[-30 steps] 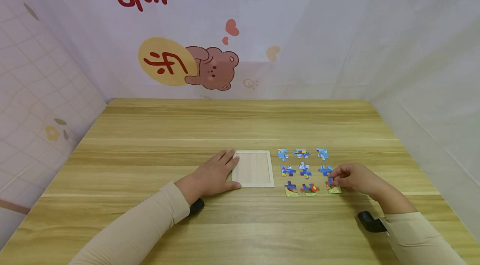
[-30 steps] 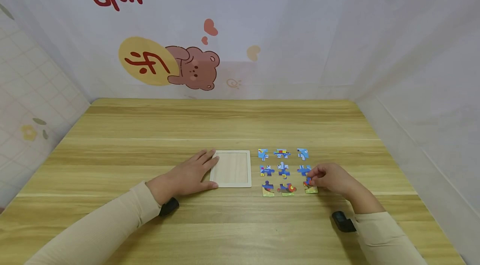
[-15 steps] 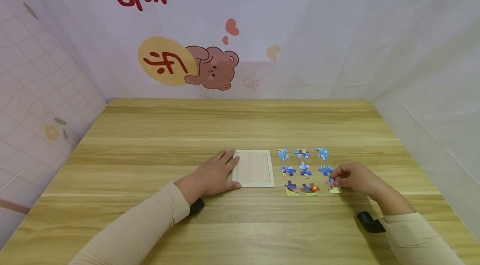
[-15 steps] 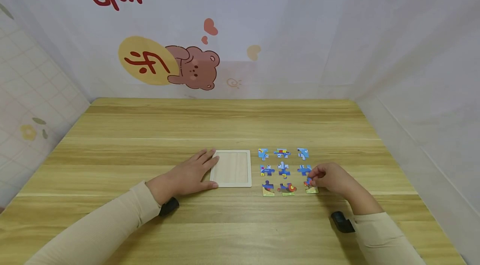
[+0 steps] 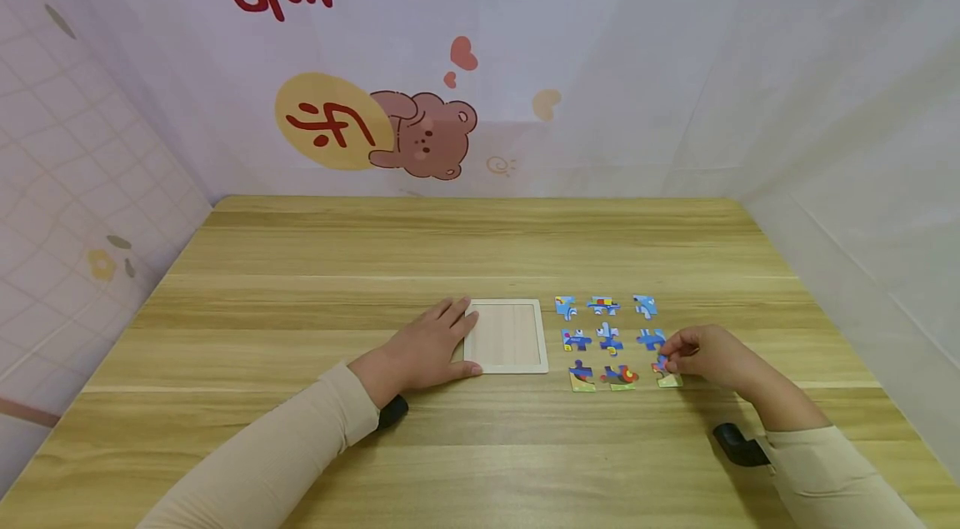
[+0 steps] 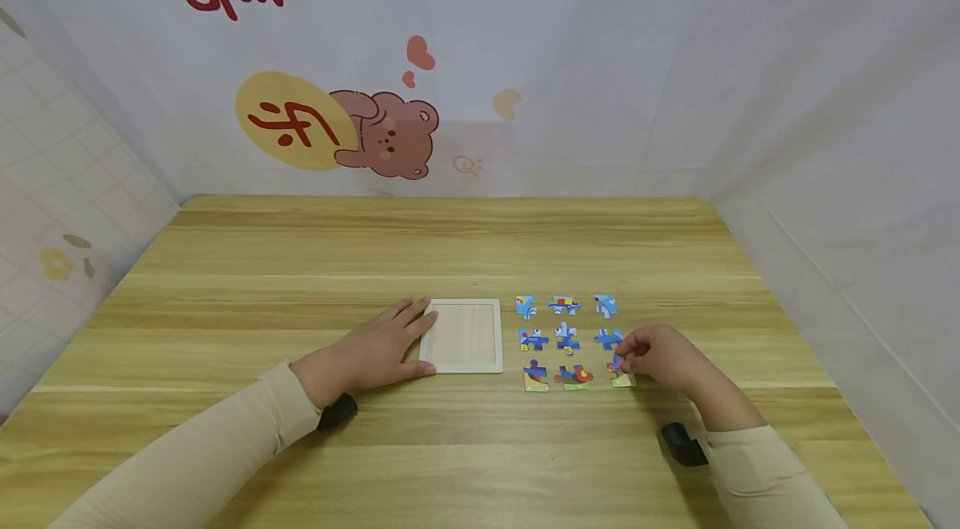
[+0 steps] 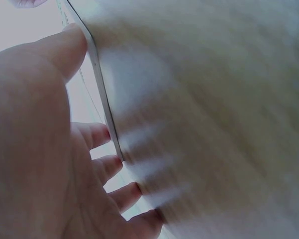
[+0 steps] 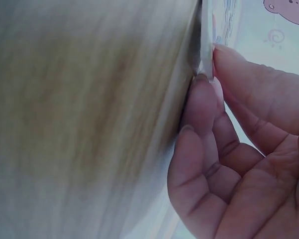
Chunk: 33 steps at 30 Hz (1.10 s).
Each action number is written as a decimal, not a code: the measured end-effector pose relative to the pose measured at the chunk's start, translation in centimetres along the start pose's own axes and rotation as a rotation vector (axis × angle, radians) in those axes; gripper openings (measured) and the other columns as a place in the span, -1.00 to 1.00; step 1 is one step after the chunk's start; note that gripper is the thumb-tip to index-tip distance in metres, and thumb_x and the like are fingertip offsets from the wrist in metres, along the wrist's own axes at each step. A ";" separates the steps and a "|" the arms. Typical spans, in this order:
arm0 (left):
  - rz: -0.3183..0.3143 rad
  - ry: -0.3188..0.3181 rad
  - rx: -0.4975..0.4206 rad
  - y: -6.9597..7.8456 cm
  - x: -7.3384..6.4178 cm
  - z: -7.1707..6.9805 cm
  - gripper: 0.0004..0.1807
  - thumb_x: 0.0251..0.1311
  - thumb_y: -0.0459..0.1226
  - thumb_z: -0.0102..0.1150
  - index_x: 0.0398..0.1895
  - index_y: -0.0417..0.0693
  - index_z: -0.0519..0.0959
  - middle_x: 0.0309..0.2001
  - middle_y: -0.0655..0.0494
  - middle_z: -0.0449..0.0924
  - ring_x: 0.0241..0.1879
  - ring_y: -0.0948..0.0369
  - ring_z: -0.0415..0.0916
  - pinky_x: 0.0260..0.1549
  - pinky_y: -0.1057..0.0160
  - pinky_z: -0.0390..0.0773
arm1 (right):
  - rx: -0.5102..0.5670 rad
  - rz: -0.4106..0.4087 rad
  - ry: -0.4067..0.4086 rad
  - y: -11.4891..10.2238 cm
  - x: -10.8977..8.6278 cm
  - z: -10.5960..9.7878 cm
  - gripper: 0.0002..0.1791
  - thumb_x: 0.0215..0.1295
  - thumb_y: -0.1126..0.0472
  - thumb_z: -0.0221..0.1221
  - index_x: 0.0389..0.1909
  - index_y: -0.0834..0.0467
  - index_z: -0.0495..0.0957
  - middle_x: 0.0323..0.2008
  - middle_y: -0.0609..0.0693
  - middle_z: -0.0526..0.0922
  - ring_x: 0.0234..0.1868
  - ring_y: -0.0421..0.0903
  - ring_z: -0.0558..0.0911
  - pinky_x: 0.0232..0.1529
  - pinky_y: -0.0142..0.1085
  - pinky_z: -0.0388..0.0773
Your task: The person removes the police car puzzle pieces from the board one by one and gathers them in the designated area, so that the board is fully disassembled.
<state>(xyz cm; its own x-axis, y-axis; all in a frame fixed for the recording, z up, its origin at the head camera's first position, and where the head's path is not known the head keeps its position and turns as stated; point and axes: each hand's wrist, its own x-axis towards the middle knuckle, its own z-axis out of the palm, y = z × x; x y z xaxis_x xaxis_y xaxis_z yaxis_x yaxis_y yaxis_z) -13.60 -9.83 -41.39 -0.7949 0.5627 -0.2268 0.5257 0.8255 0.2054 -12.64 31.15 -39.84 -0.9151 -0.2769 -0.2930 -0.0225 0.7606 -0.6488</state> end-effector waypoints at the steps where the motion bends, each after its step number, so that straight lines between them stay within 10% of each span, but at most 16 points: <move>1: 0.000 -0.001 0.005 0.0 0.0 0.0 -0.09 0.26 0.26 -0.05 0.51 -0.08 0.08 0.53 -0.06 -0.13 0.49 -0.06 -0.15 0.39 0.04 0.05 | 0.004 0.000 -0.002 0.0 0.0 0.0 -0.88 0.20 0.38 0.24 -0.27 0.37 0.60 -0.37 0.00 0.68 -0.35 -0.16 0.55 -0.37 -0.40 0.48; 26: 0.005 -0.010 -0.043 -0.2 -0.2 -0.2 -0.09 0.27 0.25 -0.04 0.52 -0.08 0.06 0.54 -0.06 -0.15 0.50 -0.07 -0.18 0.39 0.03 0.03 | -0.068 -0.001 0.047 -0.4 -0.1 0.0 -0.86 0.23 0.35 0.23 -0.24 0.34 0.61 -0.33 0.02 0.66 -0.31 -0.13 0.54 -0.31 -0.28 0.49; 33: 0.001 0.048 -0.213 -0.8 -0.1 -0.5 -0.09 0.29 0.19 0.02 0.55 -0.03 -0.05 0.55 -0.06 -0.25 0.49 -0.05 -0.13 0.36 0.00 0.12 | -0.114 -0.048 0.177 -1.4 -0.2 -0.6 -0.71 0.33 0.30 0.17 -0.02 0.40 0.53 -0.17 0.21 0.65 -0.15 0.10 0.61 -0.22 -0.18 0.56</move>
